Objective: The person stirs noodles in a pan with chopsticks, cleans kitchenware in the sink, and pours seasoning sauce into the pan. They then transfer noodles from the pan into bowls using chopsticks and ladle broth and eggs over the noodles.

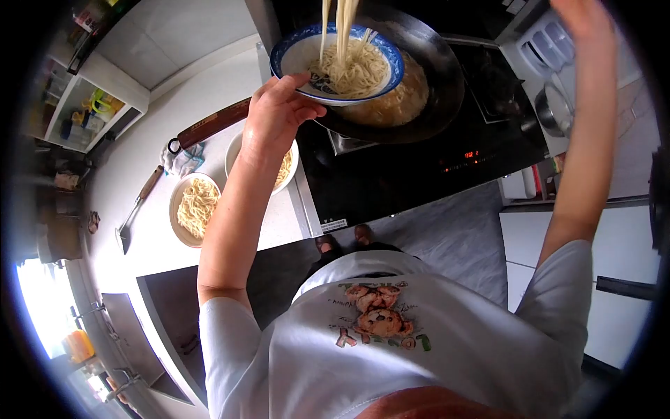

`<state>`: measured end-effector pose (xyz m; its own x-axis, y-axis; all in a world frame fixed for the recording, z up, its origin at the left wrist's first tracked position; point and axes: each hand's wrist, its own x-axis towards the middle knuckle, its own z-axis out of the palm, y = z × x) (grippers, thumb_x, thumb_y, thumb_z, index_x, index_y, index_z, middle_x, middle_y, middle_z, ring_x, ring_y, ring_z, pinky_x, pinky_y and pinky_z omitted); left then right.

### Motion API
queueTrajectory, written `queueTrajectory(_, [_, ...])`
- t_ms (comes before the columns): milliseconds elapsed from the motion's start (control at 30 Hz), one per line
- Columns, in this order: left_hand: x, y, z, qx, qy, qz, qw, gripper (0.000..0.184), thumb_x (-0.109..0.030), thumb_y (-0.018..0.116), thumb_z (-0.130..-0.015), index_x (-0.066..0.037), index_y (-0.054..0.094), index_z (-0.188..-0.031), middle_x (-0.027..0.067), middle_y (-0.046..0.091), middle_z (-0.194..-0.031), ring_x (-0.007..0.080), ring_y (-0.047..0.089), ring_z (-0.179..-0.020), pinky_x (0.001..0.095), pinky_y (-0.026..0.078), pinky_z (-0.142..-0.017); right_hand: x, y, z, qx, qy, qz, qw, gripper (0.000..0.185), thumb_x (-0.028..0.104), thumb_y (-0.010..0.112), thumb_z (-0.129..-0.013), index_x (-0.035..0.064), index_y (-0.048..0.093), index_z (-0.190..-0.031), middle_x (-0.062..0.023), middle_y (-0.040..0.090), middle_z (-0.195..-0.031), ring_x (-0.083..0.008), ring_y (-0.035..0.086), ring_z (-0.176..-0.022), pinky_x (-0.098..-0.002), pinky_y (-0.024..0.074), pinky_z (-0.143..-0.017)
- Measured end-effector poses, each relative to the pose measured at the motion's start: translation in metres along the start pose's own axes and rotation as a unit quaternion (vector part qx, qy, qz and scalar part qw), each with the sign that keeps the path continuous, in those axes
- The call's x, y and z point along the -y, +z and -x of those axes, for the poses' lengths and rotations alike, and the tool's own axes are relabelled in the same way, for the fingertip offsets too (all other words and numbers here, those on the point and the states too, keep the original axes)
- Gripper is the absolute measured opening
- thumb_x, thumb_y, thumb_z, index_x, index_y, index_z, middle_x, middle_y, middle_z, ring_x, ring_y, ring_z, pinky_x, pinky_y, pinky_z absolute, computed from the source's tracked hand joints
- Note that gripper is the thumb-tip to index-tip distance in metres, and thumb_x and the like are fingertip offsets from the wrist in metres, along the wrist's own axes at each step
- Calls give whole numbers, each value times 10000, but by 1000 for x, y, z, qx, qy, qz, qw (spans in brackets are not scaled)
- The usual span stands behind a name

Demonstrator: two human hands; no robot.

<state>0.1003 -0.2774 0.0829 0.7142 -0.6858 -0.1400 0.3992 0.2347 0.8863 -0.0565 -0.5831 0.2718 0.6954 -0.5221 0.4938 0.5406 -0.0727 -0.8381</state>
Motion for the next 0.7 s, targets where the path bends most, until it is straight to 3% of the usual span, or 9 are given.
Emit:
queueTrajectory(67, [-2,-1,2,1,1,12,1000,309,-184,502,-809,73,474,-977,183,591,-762,246,586,-602,267,468,-522,-25,-23,18,8,104,18,994,246,265,508,-853,19,513,-844,-187,589,-886,-290,606,-823,-209,466,-509])
queueTrajectory(133, [-5,0,5,1,6,18,1000,302,-173,503,-805,74,471,-976,179,593,-749,244,586,-596,267,469,-520,-41,-19,49,42,145,66,986,257,288,503,-858,31,517,-863,-182,592,-893,-289,606,-833,-212,448,-500])
queueTrajectory(200, [-4,0,7,-9,7,23,1000,295,-162,501,-802,76,469,-974,176,594,-740,241,586,-591,269,472,-523,-46,-2,80,75,108,144,981,257,290,469,-876,43,537,-864,-153,608,-868,-274,618,-802,-214,424,-481])
queueTrajectory(233, [-1,-1,9,-20,4,27,999,292,-156,499,-801,77,468,-974,176,594,-737,239,585,-590,272,474,-528,-43,-6,85,55,98,131,985,318,300,430,-891,-4,522,-915,-157,605,-822,-265,631,-749,-220,476,-495])
queueTrajectory(333, [7,-5,9,-29,2,50,998,275,-140,489,-798,77,466,-964,174,595,-733,237,583,-585,281,480,-543,-29,-36,97,-34,29,153,987,326,305,432,-889,-10,499,-938,-158,598,-838,-268,630,-755,-227,478,-491])
queueTrajectory(433, [10,-5,12,-26,-4,72,997,236,-107,474,-793,63,460,-956,169,580,-770,225,580,-576,260,474,-526,-57,-51,123,-164,119,136,970,364,333,441,-881,-18,467,-974,-158,588,-857,-269,630,-755,-239,487,-498])
queueTrajectory(533, [9,-1,17,-16,-13,70,997,217,-86,463,-790,54,460,-955,162,573,-780,216,580,-575,245,468,-509,-109,-31,146,-183,171,49,967,374,357,481,-856,-3,442,-946,-176,569,-890,-303,624,-755,-272,507,-559])
queueTrajectory(600, [9,1,19,-12,-15,62,998,214,-83,461,-789,51,463,-956,157,576,-768,211,579,-571,242,466,-503,-127,-20,146,-183,188,-25,965,347,347,475,-863,18,435,-966,-229,557,-921,-306,592,-867,-272,476,-643])
queueTrajectory(700, [13,4,22,0,-12,53,999,209,-83,466,-789,43,469,-955,150,582,-752,203,576,-555,236,464,-494,-138,-19,133,-219,196,-108,950,335,343,482,-860,24,441,-953,-250,549,-943,-302,576,-904,-271,473,-676])
